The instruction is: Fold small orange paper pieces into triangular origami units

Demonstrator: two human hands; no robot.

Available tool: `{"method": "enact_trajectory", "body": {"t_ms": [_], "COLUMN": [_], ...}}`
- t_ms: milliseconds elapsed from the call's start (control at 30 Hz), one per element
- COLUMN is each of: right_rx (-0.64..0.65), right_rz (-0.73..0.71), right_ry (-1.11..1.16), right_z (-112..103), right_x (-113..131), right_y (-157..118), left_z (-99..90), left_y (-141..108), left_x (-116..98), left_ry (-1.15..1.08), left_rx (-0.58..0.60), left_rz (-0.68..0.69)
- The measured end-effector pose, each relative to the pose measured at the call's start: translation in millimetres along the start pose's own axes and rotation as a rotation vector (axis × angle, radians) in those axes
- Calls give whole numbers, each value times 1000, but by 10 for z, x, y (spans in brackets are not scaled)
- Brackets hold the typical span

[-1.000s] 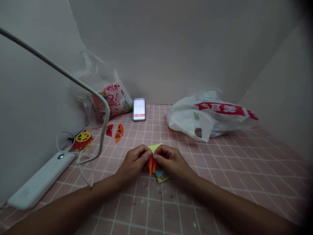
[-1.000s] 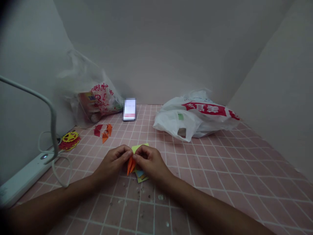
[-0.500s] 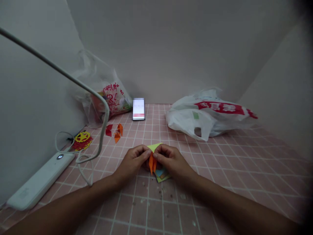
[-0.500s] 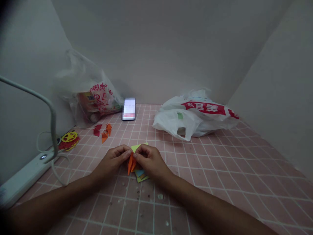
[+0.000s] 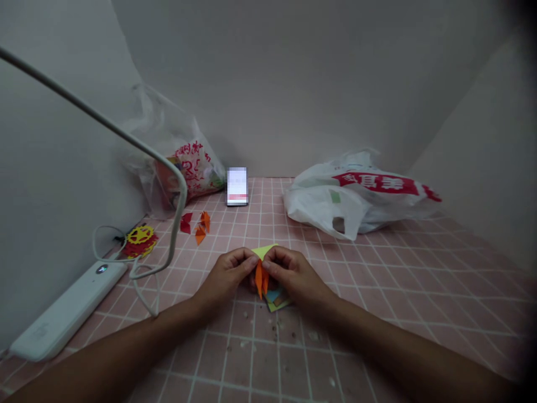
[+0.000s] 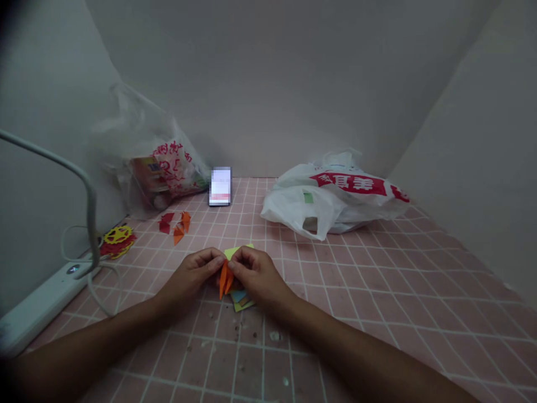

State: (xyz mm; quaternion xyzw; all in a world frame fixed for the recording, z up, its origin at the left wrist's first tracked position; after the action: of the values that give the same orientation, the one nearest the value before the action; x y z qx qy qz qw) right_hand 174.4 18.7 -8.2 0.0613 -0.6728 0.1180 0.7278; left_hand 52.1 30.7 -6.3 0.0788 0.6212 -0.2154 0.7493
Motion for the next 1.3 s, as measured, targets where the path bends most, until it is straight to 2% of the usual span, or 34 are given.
{"method": "enact_trajectory", "body": {"t_ms": [467, 700, 967, 1300], "right_rx": [15, -7, -3, 41], "right_rz": [-26, -30, -47, -12], "right_ry": [-19, -36, -68, 33], "right_z": [2, 3, 0, 39], "right_x": [-12, 13, 8, 37], "right_y": [2, -16, -6, -17], "left_z": [-16, -16, -23, -109], "left_y": [22, 16, -3, -38], "left_x": [-3, -74, -129, -187], "left_ry": [42, 201, 270, 457], "left_rx": [-2, -24, -5, -160], "left_rz": [3, 78, 140, 287]}}
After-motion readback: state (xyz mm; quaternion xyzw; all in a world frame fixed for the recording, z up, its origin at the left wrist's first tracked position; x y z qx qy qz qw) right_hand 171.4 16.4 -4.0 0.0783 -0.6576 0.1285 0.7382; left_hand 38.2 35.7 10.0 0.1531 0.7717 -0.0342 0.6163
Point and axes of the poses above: each hand's wrist, its own y-axis towards the middle knuckle, its own z-axis out of the palm, x = y × z, the point moved 6 cm from there along y, towards the middle knuckle, and after that the axes turned 5 degrees about -y, right-handed, at the moved point
